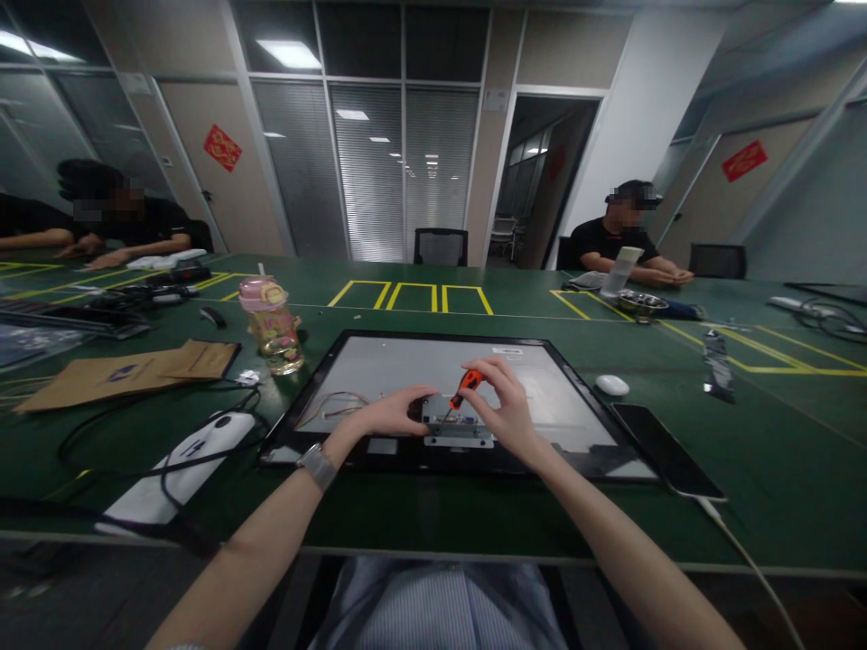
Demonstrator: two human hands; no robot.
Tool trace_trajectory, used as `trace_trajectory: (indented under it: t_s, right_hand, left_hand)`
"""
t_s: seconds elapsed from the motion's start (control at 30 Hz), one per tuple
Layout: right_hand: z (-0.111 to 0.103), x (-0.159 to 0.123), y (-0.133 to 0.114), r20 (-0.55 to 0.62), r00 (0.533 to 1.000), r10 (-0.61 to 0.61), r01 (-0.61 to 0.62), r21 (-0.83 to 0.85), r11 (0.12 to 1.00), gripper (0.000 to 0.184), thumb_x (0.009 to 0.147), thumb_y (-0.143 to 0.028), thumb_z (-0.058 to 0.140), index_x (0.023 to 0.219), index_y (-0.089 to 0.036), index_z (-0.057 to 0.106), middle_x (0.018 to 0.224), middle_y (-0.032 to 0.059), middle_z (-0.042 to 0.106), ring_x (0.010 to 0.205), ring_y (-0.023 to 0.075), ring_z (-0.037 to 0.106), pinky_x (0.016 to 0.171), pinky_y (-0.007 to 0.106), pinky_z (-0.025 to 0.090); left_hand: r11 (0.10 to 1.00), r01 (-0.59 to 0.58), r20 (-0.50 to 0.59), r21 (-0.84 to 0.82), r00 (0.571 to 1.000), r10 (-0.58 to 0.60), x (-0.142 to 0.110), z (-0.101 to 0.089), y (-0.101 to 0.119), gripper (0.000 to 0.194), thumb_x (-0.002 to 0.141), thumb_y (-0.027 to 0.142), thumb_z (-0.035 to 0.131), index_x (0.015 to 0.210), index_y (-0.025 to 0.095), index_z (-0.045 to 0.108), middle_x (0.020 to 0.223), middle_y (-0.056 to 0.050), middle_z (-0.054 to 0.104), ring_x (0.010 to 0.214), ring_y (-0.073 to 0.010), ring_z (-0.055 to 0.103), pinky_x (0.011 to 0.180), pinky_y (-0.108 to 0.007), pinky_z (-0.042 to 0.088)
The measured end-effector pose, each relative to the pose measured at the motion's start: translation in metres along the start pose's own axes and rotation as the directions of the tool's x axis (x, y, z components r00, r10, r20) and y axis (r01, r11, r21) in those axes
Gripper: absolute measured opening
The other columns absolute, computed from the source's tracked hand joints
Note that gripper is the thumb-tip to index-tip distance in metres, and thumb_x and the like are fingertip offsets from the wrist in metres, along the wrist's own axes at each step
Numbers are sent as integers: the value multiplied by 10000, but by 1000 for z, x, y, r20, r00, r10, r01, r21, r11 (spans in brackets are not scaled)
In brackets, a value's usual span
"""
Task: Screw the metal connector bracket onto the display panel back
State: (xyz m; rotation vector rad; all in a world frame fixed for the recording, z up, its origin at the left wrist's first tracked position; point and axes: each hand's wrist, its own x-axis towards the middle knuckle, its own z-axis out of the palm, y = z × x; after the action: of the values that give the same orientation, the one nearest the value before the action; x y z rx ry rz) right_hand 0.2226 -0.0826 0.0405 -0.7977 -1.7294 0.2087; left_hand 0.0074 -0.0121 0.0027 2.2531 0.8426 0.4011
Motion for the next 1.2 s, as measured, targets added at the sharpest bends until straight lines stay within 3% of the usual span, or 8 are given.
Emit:
trace_trajectory:
  t_s: [0.13,0.2,0.4,0.5,0.63,0.87,1.07,1.2]
  right_hand:
    - [0,-2,1,117,993,29,-49,168,985,361,907,-226,483,1265,-266,516,1185,104,537,1003,219,604,867,398,515]
    - [2,-2,3,133,990,40,-69,222,973,411,919,-215,461,1325,-282,453,1191,97,556,994,206,617,864,392,522]
    - [1,1,3,-13,1000,-8,8,3,1000,250,830,-248,624,1079,-237,639,892,51,588,795,182,599,739,347,531]
    - [0,0,1,42,999,-22,20,50,999,293,870,-229,554,1160,-237,597,973,75,598,880,200,607,800,379,523]
    - [4,-4,3,134,991,-1,-29,218,976,445,917,-209,447,1356,-279,415,1166,98,581,952,198,631,841,397,535]
    - [3,-1,2,-6,1000,-14,14,1,1000,276,837,-238,605,1112,-242,621,909,59,582,798,184,599,743,351,541]
    - [4,-4,3,135,991,3,-37,248,968,409,921,-200,428,1323,-274,442,1234,108,522,1009,209,609,878,415,523]
    - [6,-3,4,78,997,2,-13,146,989,402,899,-207,490,1296,-275,482,1090,87,576,907,188,621,803,373,549]
  left_hand:
    - [1000,2,-27,18,1000,-2,0,1,-1,717,670,296,690,1335,209,434,1379,-66,474,1228,-242,469,1046,-337,352]
    - [1000,-2,-20,21,1000,2,0,1,-2,716,671,292,687,1335,208,432,1381,-62,473,1237,-241,462,1060,-339,337]
    - [1000,7,-16,13,1000,-7,0,1,-3,726,669,299,679,1344,213,425,1383,-67,471,1220,-252,479,1034,-350,370]
    - [1000,5,-19,11,1000,-4,0,1,-2,715,672,308,680,1335,210,433,1374,-65,481,1215,-252,484,1035,-350,369]
    - [1000,12,-15,29,1000,-12,1,1,-2,725,665,309,695,1333,211,430,1394,-65,458,1250,-250,449,1071,-359,326]
    - [1000,18,-8,22,1000,-18,-1,0,-1,716,675,277,672,1343,225,419,1351,-61,497,1184,-248,500,1015,-364,386]
    - [1000,7,-9,24,1000,-7,-1,-1,0,724,675,312,683,1344,215,424,1383,-66,471,1217,-258,478,1033,-355,368]
    - [999,50,-3,7,999,-50,-2,-1,1,763,677,320,679,1374,218,386,1413,-75,439,1245,-269,456,1049,-379,353]
